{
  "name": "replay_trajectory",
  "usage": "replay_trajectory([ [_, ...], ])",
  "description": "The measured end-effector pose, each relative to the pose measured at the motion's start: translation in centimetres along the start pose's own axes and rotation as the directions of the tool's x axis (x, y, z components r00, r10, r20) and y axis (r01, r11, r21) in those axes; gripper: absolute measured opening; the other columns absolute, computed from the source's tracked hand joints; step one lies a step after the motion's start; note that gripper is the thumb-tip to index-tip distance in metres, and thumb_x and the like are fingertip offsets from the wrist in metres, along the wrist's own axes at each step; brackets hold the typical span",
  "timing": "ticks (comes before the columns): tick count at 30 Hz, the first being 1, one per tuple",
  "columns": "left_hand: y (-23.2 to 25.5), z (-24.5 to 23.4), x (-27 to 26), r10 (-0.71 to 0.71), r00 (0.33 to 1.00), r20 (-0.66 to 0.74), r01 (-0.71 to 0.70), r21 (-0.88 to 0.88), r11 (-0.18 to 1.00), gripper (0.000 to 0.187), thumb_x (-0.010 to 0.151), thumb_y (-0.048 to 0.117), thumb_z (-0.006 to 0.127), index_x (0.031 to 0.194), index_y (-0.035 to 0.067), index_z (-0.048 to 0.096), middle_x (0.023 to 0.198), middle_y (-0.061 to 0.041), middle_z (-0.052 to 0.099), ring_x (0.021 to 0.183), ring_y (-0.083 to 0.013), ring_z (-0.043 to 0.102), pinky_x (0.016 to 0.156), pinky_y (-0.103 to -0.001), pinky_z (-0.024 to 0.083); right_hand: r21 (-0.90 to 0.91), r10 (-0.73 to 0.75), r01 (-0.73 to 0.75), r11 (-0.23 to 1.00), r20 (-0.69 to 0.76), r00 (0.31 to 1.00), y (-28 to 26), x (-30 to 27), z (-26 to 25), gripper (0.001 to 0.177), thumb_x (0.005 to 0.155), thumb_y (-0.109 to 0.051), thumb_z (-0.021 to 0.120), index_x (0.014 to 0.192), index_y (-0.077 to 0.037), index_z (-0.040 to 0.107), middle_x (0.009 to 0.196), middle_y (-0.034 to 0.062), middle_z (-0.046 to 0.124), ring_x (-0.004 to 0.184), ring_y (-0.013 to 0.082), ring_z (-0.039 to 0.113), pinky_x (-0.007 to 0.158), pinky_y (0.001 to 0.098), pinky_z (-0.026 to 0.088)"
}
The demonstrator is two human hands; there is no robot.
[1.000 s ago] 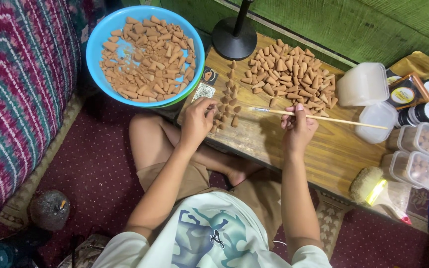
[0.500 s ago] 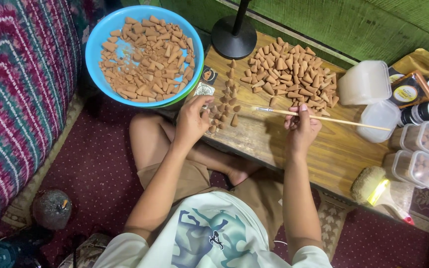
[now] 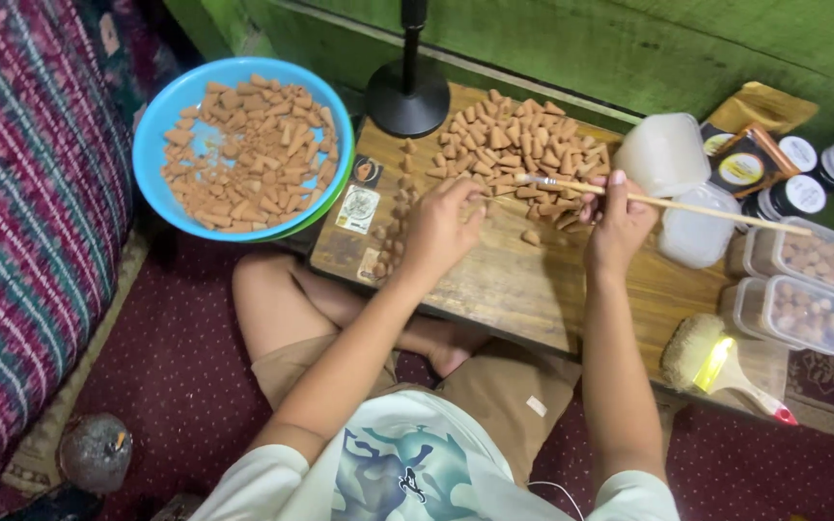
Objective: Applying a liquid substance to incense cones using a thin wooden stick
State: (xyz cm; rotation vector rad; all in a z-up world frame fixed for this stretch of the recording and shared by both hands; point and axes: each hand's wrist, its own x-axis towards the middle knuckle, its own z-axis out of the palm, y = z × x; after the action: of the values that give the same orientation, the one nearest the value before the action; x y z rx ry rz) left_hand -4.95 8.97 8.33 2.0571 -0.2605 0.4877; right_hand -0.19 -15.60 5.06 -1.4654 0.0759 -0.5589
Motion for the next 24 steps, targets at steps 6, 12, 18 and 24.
replay_trajectory([
  [6, 0.6, 6.3, 2.0, -0.166, 0.979, 0.119, 0.099, 0.435, 0.895, 0.033, 0.082, 0.017, 0.066, 0.114, 0.012, 0.07, 0.109, -0.011, 0.065, 0.108, -0.035, 0.062, 0.088, -0.051, 0.047, 0.03, 0.008, -0.008, 1.0, -0.02, 1.0, 2.1, 3.7, -2.1, 0.03, 0.11, -0.018, 0.059, 0.094, 0.004, 0.073, 0.064, 0.0142, 0.065, 0.041, 0.0145, 0.058, 0.037, 0.0251, 0.046],
  [12, -1.0, 9.4, 3.1, -0.124, 0.984, 0.127, 0.036, 0.539, 0.842, 0.021, 0.072, 0.009, 0.073, 0.093, 0.01, 0.073, 0.102, -0.009, 0.061, 0.104, -0.0321, 0.055, 0.085, -0.049, 0.043, 0.044, 0.052, -0.052, 0.998, -0.001, 0.999, 2.9, 3.1, -3.1, 0.031, 0.11, -0.02, 0.059, 0.094, 0.003, 0.072, 0.064, 0.0119, 0.065, 0.042, 0.0118, 0.058, 0.037, 0.0233, 0.045],
  [18, -2.8, 11.0, 2.9, -0.122, 0.982, 0.146, 0.013, 0.589, 0.808, 0.032, 0.06, 0.007, 0.079, 0.091, 0.011, 0.069, 0.1, -0.007, 0.057, 0.102, -0.0297, 0.052, 0.08, -0.047, 0.04, 0.074, 0.068, -0.067, 0.995, -0.01, 0.998, 1.3, 2.8, -3.1, 0.029, 0.11, -0.018, 0.057, 0.095, 0.002, 0.072, 0.064, 0.0117, 0.064, 0.041, 0.0108, 0.057, 0.038, 0.0217, 0.046],
  [24, -2.5, 11.0, 2.4, -0.098, 0.991, 0.089, 0.027, 0.587, 0.809, 0.024, 0.068, 0.008, 0.072, 0.091, 0.011, 0.065, 0.098, -0.008, 0.059, 0.104, -0.0299, 0.053, 0.08, -0.048, 0.039, 0.084, 0.041, -0.039, 0.996, -0.017, 0.999, 2.1, 3.2, -3.8, 0.03, 0.11, -0.018, 0.058, 0.095, 0.004, 0.071, 0.064, 0.0136, 0.064, 0.041, 0.013, 0.058, 0.038, 0.0228, 0.047],
])
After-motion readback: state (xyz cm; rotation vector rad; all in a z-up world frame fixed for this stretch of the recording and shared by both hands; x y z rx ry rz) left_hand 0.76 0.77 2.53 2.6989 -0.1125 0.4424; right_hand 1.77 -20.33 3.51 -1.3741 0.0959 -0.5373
